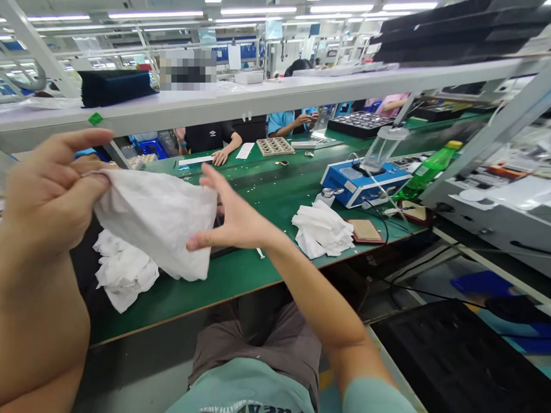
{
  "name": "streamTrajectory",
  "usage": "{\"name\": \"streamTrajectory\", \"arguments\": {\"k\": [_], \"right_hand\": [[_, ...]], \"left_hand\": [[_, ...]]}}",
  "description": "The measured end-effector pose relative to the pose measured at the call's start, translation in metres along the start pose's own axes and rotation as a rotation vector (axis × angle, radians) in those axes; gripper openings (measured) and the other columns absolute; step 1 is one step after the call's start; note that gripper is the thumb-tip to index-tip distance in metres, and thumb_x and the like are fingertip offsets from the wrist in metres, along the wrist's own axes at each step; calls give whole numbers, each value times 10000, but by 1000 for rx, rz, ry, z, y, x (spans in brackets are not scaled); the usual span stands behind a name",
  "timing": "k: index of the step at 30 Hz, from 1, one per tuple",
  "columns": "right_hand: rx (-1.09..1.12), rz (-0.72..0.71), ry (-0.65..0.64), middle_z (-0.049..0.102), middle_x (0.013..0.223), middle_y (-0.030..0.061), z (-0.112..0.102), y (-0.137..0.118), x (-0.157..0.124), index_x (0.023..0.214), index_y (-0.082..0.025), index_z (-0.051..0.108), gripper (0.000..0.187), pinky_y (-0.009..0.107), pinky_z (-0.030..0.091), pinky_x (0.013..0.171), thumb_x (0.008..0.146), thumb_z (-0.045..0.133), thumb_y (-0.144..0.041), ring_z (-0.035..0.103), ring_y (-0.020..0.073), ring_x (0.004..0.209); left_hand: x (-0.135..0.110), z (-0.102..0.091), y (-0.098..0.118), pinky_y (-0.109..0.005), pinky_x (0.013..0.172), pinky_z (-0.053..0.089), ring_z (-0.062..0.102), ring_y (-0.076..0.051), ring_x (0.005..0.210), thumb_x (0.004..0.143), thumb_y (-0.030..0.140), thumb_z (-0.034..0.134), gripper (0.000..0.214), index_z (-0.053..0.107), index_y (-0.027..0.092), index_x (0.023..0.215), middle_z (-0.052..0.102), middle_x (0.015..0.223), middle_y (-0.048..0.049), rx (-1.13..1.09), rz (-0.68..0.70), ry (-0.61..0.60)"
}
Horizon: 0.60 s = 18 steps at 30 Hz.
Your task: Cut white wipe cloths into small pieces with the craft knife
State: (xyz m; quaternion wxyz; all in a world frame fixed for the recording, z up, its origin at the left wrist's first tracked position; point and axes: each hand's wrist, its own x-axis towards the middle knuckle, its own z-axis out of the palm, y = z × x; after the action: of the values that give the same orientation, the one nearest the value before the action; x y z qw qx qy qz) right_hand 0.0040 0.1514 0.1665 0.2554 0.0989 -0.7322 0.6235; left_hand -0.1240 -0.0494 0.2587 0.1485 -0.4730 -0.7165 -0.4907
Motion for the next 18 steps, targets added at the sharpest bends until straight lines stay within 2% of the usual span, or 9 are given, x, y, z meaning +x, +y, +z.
{"name": "streamTrajectory", "arguments": {"k": [1, 3, 6, 9, 11, 13, 15, 18], "right_hand": [[65, 91, -21, 421, 1553, 130, 9, 16, -2, 1568, -298, 296, 1232, 385, 547, 980, 543, 975, -380, 554, 278, 1287], [218, 271, 25, 496, 1497, 152, 23, 41, -4, 1581, -262, 281, 1208, 361, 581, 887, 583, 952, -383, 632, 254, 1162], [449, 408, 109, 686, 1252, 115, 29, 58, -6, 1428, -202, 521, 944, 315, 585, 766, 600, 932, -394, 689, 224, 977], [615, 343, 103, 746, 1105, 69, 21, 57, -14, 1179, -206, 694, 658, 310, 569, 805, 598, 927, -407, 695, 219, 969], [690, 271, 113, 752, 1104, 59, 18, 57, -20, 1121, -222, 717, 602, 326, 556, 873, 594, 927, -425, 690, 224, 1010], [711, 273, 95, 756, 1088, 62, 19, 59, -23, 1070, -219, 728, 580, 338, 550, 892, 575, 934, -440, 689, 235, 1015], [682, 330, 90, 762, 1012, 66, 19, 60, -22, 989, -199, 736, 527, 330, 558, 833, 582, 923, -477, 695, 236, 950], [604, 293, 225, 745, 868, 42, 8, 45, -17, 911, -197, 737, 426, 285, 538, 694, 680, 858, -533, 677, 194, 793]], "left_hand": [[2, 4, -2, -297, 764, 520, 627, -124, 728, 864, 101, 595, 504, 615, 146, 1366, 700, 852, -14, -34, -4, -52], [3, 8, -7, -242, 655, 465, 605, -117, 685, 891, 108, 579, 497, 591, 152, 1386, 706, 861, -28, -114, -49, -136], [1, 6, -13, -230, 602, 424, 603, -131, 688, 894, 123, 591, 482, 600, 174, 1373, 711, 880, -43, -167, -89, -171], [-4, 2, -12, -228, 571, 409, 595, -135, 676, 893, 137, 597, 468, 612, 184, 1358, 713, 873, -53, -183, -116, -139], [-7, 4, -13, -227, 562, 408, 597, -137, 673, 900, 149, 595, 458, 616, 198, 1355, 722, 895, -61, -195, -123, -112], [-8, 8, -15, -230, 568, 418, 609, -144, 690, 907, 174, 598, 459, 608, 213, 1365, 730, 932, -67, -204, -132, -126], [-7, 12, -20, -233, 574, 428, 613, -152, 708, 908, 206, 606, 475, 595, 212, 1383, 735, 959, -72, -183, -154, -176], [-8, 10, -24, -220, 550, 422, 590, -142, 689, 888, 241, 642, 499, 602, 223, 1385, 741, 947, -58, -83, -175, -169]]}}
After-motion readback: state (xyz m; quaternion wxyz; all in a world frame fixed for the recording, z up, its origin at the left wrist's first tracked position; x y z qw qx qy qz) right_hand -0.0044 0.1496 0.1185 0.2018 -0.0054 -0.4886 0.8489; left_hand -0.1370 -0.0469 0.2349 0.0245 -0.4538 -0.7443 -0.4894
